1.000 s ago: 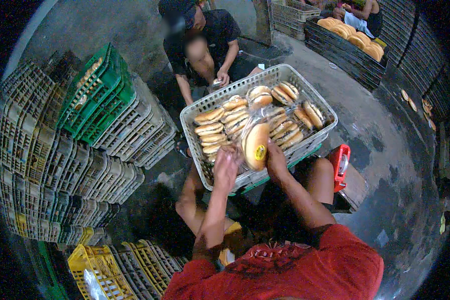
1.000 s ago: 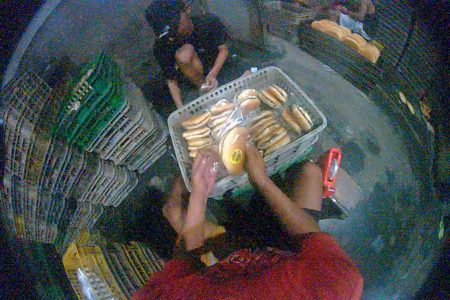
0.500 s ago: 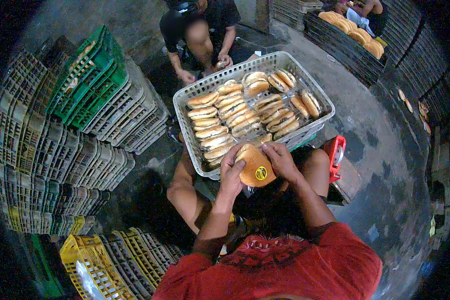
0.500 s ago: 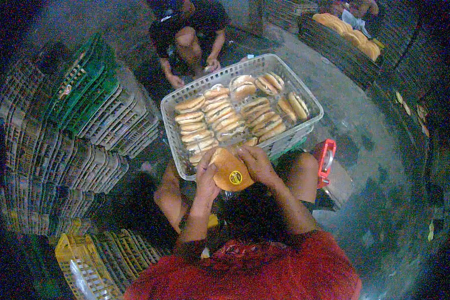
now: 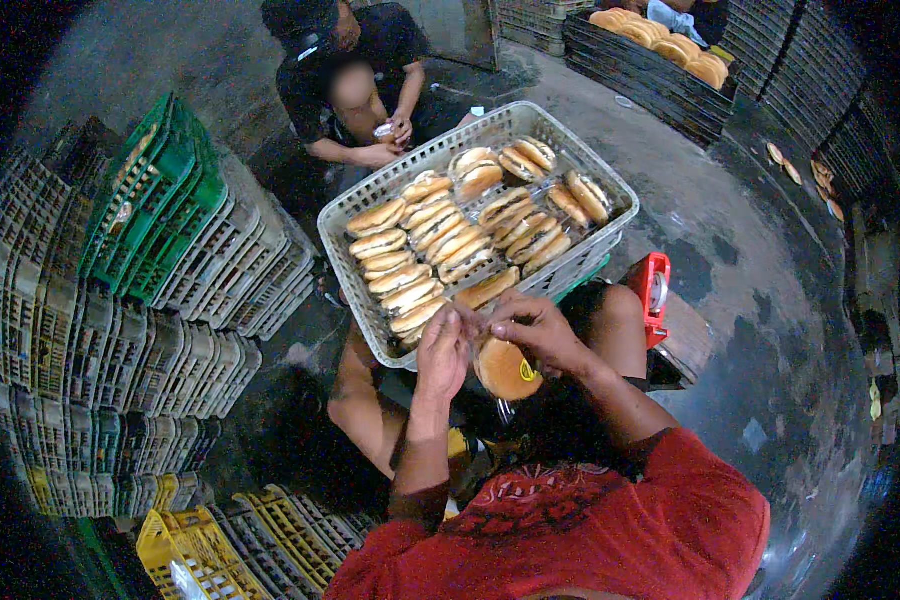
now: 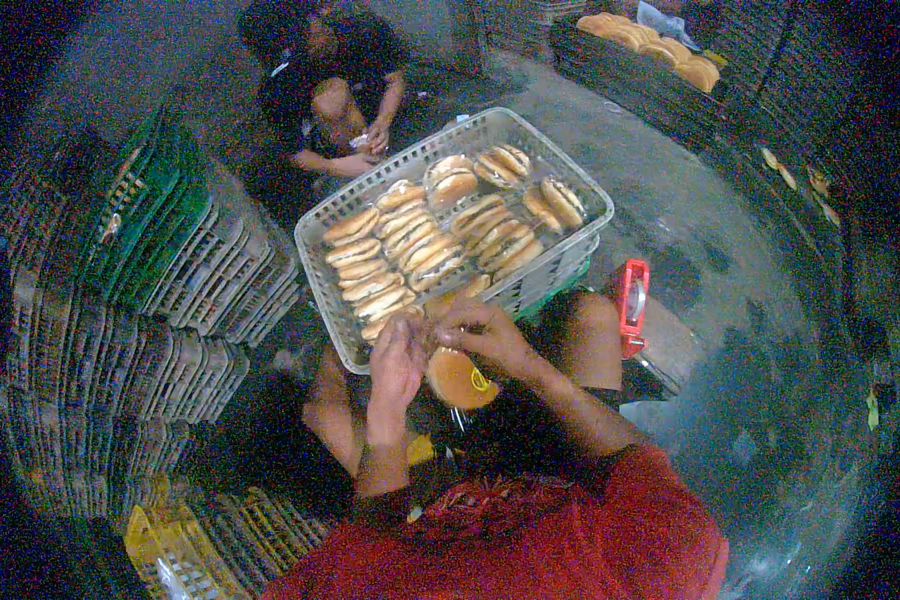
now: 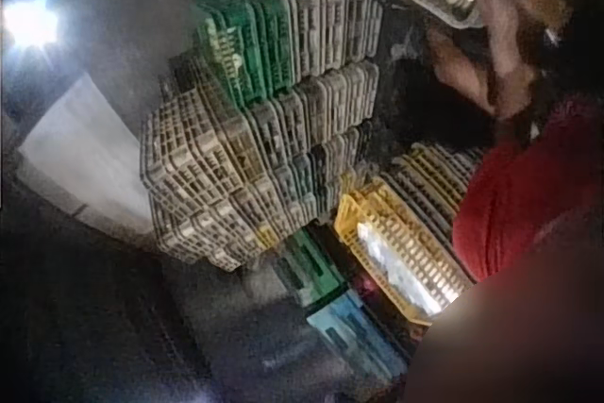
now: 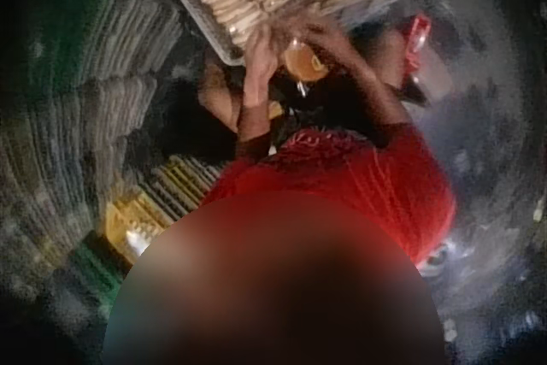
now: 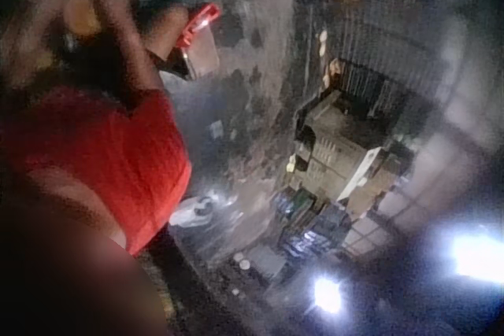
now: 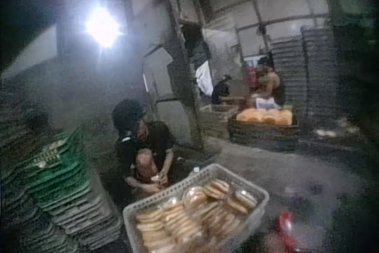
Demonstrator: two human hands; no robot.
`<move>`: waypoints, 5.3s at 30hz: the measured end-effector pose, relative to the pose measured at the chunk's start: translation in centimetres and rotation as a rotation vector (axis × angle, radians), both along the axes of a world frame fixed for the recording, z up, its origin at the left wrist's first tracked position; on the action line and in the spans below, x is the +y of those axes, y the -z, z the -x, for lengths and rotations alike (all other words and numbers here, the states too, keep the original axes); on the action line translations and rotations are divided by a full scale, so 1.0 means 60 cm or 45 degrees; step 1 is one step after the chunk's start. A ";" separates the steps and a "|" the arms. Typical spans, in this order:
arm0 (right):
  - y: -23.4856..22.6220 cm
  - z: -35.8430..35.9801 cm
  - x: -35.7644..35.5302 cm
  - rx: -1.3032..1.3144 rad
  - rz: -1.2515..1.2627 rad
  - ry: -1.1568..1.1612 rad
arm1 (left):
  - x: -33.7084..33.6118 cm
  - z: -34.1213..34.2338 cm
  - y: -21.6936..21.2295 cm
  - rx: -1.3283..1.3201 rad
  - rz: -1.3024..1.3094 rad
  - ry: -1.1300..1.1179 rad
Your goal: The person sits on the floor and repeatedly picks up buns from a green basket, places them into clear plastic bags, seals the bags, and arranges the packaged buns in a white basket. Another person nearby also handles buns.
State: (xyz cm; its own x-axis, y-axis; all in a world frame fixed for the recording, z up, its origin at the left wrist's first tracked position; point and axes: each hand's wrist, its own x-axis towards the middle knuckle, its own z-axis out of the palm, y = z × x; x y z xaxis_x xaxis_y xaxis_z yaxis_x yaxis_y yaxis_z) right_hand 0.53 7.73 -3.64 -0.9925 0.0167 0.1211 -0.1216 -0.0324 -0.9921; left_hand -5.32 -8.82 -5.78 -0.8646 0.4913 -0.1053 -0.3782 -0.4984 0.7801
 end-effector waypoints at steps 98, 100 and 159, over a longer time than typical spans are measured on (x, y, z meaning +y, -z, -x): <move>0.040 0.093 0.075 0.445 -1.208 0.350 | 0.070 0.281 0.087 1.152 1.666 -0.244; 0.084 0.133 0.056 0.228 -1.603 0.254 | 0.053 0.276 0.064 0.967 1.340 -0.414; 0.055 0.000 -0.009 -0.084 0.163 0.578 | 0.035 -0.031 -0.024 0.789 0.882 -0.293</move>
State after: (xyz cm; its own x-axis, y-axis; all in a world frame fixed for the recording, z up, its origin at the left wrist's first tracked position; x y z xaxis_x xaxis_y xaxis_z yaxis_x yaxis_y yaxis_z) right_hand 0.53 7.18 -6.94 -0.8868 0.4614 0.0268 -0.0886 -0.1128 -0.9897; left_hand -3.44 -6.75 -4.36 -0.9319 0.3026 0.1999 0.2506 0.1386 0.9581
